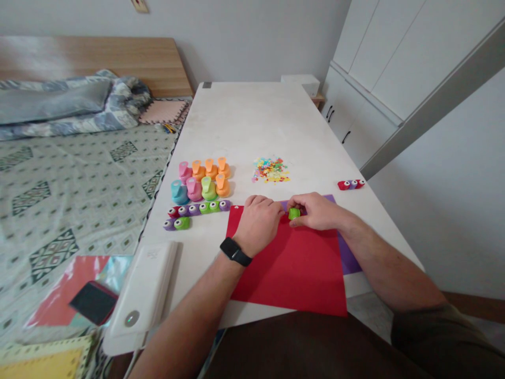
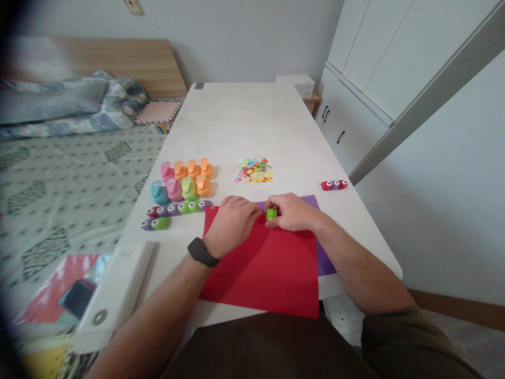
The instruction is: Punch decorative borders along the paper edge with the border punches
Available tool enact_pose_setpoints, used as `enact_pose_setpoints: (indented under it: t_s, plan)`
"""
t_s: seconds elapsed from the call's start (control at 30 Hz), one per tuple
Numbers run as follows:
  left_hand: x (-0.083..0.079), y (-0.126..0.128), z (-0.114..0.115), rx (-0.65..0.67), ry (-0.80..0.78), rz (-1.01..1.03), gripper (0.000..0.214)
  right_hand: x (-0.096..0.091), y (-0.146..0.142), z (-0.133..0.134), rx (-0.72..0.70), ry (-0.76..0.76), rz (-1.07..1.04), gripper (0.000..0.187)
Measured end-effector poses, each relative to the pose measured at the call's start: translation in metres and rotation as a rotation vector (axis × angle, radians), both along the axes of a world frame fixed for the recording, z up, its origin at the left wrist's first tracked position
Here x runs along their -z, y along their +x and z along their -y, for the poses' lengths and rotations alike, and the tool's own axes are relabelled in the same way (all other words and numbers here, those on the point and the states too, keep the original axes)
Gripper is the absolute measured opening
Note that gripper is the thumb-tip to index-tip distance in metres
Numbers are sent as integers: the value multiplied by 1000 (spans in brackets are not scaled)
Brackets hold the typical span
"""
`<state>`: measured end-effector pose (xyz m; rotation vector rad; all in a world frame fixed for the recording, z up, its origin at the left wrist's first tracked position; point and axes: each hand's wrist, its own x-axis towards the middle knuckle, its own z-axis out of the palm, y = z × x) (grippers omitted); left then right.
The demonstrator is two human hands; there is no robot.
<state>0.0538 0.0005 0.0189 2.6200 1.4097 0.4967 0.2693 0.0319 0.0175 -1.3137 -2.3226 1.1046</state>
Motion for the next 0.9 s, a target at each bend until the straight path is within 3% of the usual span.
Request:
enact_pose_setpoints:
  t_s: [0.53, 0.77, 0.9]
  plan:
    - [-6, 2, 1, 8, -44, -1, 29, 1, -2, 1, 17, 31, 2, 22]
    - [-11, 10, -1, 79, -95, 4, 64, 1, -4, 2, -4, 89, 17, 22]
    - [-7, 15, -8, 72, -144, -8, 60, -1, -5, 4, -3, 104, -3, 24]
